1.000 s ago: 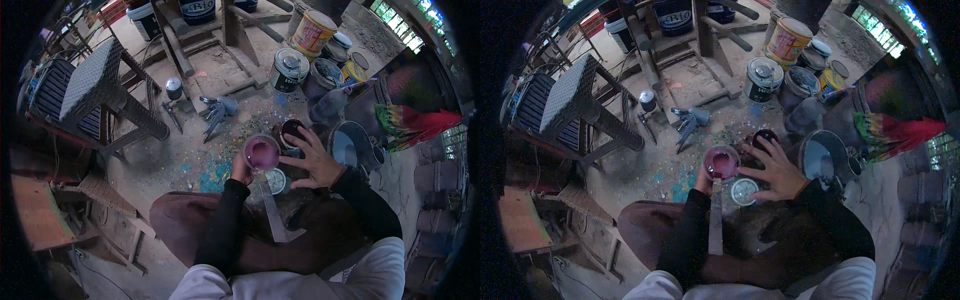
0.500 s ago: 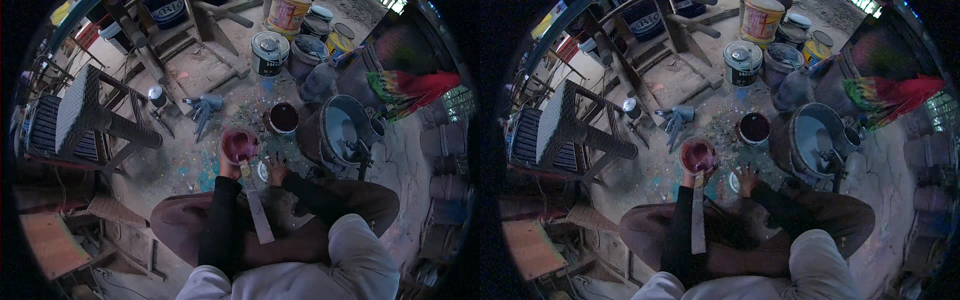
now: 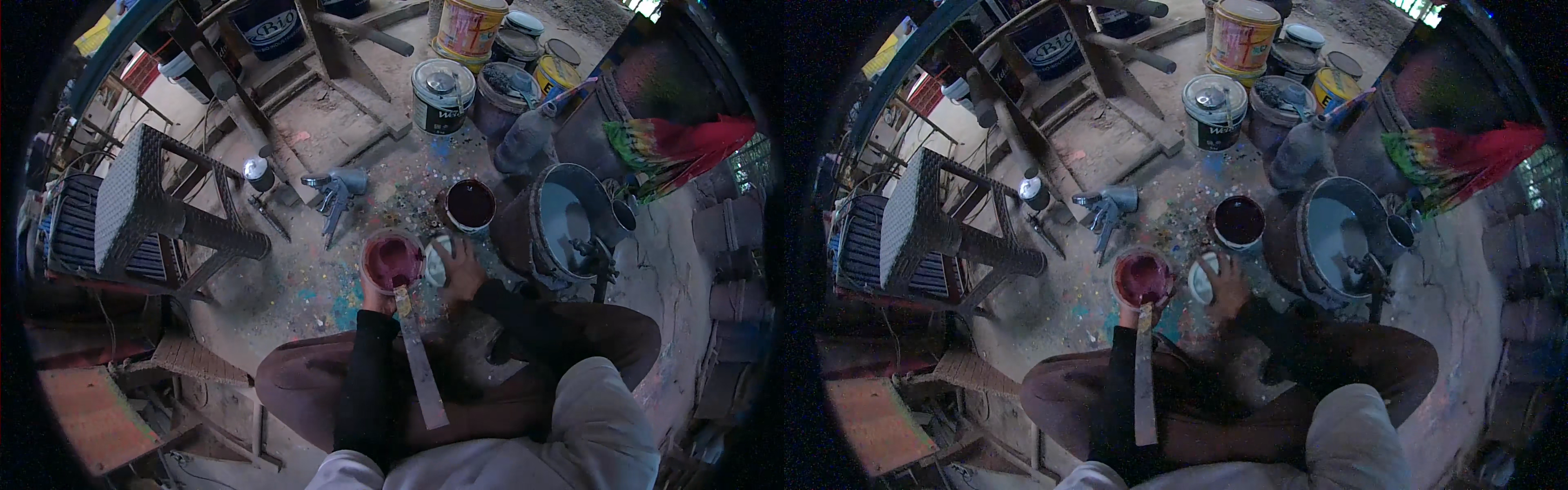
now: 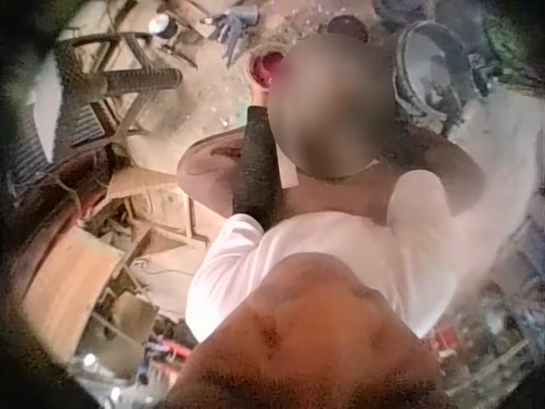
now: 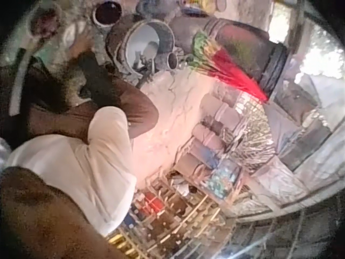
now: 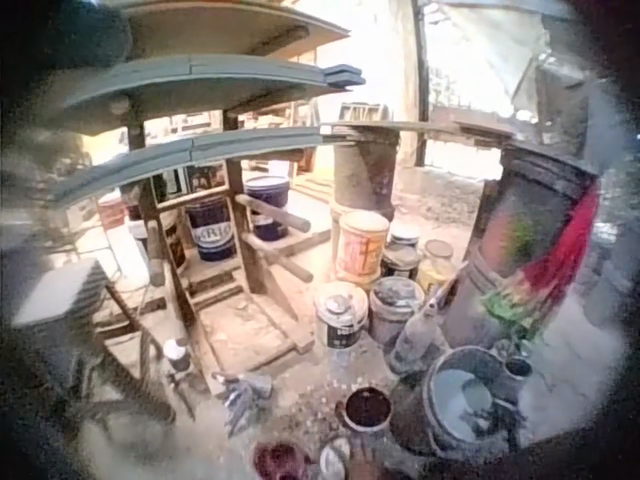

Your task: The person sits on the floor and mixes a purple liquid in a small plastic cup using a metal strip. They add a dark liquid from a can and a white substance from a small container into the cup, stirring thoroughly. Finally, they pour the mixed purple liquid into a spray gun container.

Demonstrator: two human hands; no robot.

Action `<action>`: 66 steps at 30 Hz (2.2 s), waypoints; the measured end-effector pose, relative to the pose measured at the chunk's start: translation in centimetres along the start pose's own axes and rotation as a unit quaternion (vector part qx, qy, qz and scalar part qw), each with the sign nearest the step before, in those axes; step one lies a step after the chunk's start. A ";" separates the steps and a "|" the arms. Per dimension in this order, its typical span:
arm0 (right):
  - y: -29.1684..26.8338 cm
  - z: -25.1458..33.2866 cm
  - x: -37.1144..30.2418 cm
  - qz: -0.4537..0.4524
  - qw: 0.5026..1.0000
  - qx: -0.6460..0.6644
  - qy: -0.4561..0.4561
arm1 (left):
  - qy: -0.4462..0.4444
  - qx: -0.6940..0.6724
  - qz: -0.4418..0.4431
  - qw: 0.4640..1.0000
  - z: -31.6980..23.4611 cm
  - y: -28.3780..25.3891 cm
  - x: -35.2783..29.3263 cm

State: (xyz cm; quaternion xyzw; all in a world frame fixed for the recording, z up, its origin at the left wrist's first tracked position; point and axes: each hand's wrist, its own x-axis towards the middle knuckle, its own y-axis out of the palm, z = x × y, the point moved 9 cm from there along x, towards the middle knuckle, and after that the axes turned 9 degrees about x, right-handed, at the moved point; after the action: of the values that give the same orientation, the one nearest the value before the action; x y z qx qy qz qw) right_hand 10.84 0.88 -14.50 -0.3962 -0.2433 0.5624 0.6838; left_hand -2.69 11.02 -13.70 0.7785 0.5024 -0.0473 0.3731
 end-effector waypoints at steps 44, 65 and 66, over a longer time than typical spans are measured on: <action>1.3 -21.1 2.5 -0.325 0.675 0.554 0.362 | 0.056 0.025 0.108 0.992 9.4 -10.6 9.7; -4.2 -21.0 15.5 -0.404 0.434 0.782 0.192 | -0.054 0.036 0.082 0.994 11.2 -12.7 9.4; -4.3 -20.6 17.1 -0.413 0.423 0.785 0.184 | -0.038 0.078 0.074 0.993 11.0 -13.9 9.5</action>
State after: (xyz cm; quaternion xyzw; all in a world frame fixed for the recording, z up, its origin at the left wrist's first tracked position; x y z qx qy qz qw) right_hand 33.62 11.61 -24.62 0.3662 0.3015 0.0738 0.8773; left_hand -6.12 14.23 -33.24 0.8382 0.4233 -0.0883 0.3323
